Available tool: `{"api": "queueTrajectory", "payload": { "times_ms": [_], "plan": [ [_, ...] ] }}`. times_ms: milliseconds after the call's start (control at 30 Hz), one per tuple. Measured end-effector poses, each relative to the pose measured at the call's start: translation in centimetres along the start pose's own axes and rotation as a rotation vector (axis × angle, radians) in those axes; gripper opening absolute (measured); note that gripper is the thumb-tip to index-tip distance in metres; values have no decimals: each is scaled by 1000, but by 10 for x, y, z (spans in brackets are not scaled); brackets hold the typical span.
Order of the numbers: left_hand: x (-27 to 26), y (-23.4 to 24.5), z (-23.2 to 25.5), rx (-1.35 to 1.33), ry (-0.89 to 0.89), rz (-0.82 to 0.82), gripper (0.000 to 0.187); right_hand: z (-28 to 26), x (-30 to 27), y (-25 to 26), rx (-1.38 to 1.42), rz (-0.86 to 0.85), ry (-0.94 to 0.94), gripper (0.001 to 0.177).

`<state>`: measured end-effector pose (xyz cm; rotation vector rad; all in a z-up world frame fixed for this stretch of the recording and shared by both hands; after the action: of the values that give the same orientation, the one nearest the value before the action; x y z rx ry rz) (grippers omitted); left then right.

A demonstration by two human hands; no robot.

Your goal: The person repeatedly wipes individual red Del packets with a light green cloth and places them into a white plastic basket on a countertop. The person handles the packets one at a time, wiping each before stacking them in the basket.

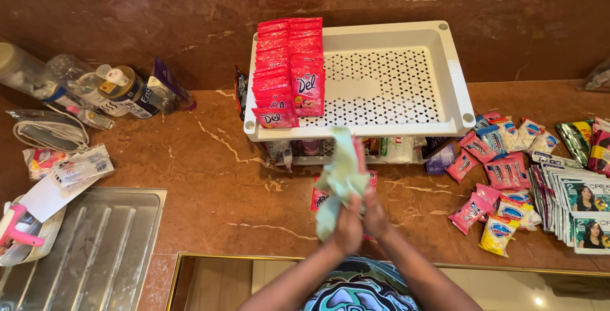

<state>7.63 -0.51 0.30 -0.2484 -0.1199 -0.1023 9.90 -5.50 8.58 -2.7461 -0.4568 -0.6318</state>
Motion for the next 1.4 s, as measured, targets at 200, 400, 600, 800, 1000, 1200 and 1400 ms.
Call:
{"api": "queueTrajectory", "payload": {
  "times_ms": [200, 400, 600, 800, 1000, 1200, 1400],
  "plan": [
    [24, 18, -2, -26, 79, 59, 67, -16, 5, -24, -122, -122, -45, 113],
    [20, 33, -15, 186, 231, 100, 64, -13, 4, -27, -138, -69, -98, 118],
    [8, 16, -14, -131, 70, 93, 61, 3, 8, -14, -51, -117, -66, 113],
    [30, 85, -16, -215, 89, 379, 48, 43, -28, -27, -182, -248, -266, 81],
    [30, 161, -4, -54, 28, 605, 35, 56, -17, -22, -190, -146, -468, 32],
    [25, 241, 0, 371, -116, 685, 35, 11, 55, 18, -357, 108, -94, 20],
    [8, 259, -55, 805, 54, 668, 42, 27, 137, 49, -549, 279, -60, 28]
  ]
}}
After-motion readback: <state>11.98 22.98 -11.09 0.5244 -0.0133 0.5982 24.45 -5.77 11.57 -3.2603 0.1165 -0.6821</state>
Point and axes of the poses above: each hand's wrist, its own x-axis towards the middle knuckle, its own y-axis out of the back of the hand, z = x × y, the point moved 10 cm from there along x, towards the middle knuckle, and after that the axes turned 4 degrees about y, right-handed, at the moved point
